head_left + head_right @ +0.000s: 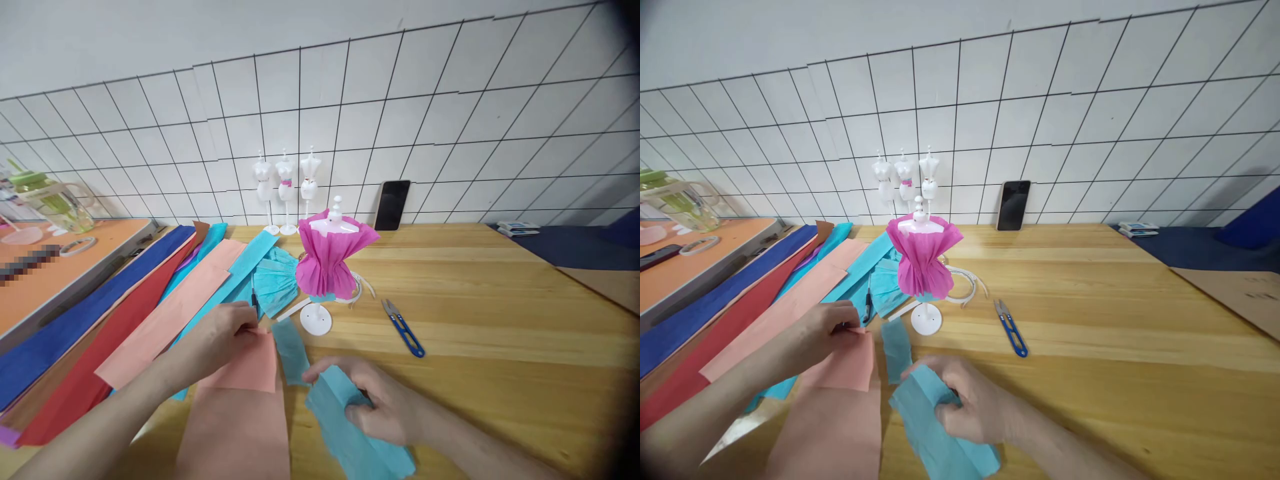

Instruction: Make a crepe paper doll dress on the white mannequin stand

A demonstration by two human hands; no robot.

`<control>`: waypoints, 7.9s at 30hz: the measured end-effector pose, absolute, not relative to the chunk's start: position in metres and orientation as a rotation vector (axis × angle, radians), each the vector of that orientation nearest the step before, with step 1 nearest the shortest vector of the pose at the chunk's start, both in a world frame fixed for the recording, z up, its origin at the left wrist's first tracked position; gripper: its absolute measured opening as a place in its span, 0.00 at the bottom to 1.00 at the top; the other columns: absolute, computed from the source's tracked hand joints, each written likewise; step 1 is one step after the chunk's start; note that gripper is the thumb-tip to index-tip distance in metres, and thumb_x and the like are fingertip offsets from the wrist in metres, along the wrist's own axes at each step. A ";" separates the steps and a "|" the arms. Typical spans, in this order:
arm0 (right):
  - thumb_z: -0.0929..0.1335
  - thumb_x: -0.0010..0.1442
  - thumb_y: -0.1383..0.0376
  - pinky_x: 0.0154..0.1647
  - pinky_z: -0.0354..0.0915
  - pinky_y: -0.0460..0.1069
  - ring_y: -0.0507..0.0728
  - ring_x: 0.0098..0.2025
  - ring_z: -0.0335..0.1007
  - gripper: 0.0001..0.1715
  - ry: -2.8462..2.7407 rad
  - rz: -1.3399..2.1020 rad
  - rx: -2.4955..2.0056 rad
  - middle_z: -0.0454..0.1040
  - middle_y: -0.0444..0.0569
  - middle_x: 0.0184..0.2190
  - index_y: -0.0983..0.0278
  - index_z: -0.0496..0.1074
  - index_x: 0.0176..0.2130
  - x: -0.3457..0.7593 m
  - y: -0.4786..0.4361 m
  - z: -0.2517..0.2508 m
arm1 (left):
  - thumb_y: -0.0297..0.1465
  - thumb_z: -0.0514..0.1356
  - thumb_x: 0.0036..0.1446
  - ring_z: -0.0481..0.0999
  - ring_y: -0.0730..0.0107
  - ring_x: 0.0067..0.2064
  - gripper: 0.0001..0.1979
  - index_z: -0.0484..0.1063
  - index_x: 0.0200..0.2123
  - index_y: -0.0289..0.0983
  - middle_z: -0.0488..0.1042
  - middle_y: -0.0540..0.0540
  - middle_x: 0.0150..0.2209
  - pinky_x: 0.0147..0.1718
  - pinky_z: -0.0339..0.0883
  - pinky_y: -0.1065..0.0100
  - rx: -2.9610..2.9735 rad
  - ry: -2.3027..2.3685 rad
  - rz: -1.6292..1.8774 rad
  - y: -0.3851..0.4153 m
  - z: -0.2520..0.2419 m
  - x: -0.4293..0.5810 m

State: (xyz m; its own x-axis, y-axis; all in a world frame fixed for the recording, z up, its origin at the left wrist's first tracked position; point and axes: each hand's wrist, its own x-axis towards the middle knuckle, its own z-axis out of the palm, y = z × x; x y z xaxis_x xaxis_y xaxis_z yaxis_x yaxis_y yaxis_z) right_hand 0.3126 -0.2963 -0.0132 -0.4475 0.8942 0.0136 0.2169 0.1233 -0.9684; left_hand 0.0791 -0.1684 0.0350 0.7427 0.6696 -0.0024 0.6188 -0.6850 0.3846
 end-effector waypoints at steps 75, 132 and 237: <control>0.72 0.48 0.51 0.15 0.56 0.42 0.48 0.18 0.61 0.20 -0.861 1.349 -1.149 0.68 0.41 0.18 0.66 0.71 0.27 0.330 -0.286 -0.033 | 0.39 0.65 0.46 0.73 0.67 0.30 0.12 0.75 0.28 0.35 0.75 0.47 0.25 0.31 0.65 0.67 1.174 0.695 0.620 -0.226 -0.016 0.161; 0.70 0.49 0.49 0.20 0.57 0.44 0.50 0.22 0.61 0.23 -1.114 1.300 -1.140 0.66 0.43 0.22 0.65 0.67 0.32 0.333 -0.289 -0.040 | 0.42 0.65 0.46 0.65 0.77 0.24 0.17 0.69 0.29 0.34 0.68 0.50 0.23 0.22 0.56 0.74 1.081 0.736 0.569 -0.228 -0.016 0.164; 0.70 0.48 0.47 0.16 0.55 0.43 0.49 0.18 0.63 0.24 -0.977 1.175 -1.285 0.68 0.42 0.19 0.65 0.68 0.30 0.334 -0.288 -0.037 | 0.41 0.64 0.48 0.75 0.74 0.23 0.17 0.65 0.29 0.33 0.74 0.47 0.25 0.21 0.65 0.75 1.079 0.696 0.485 -0.223 -0.019 0.165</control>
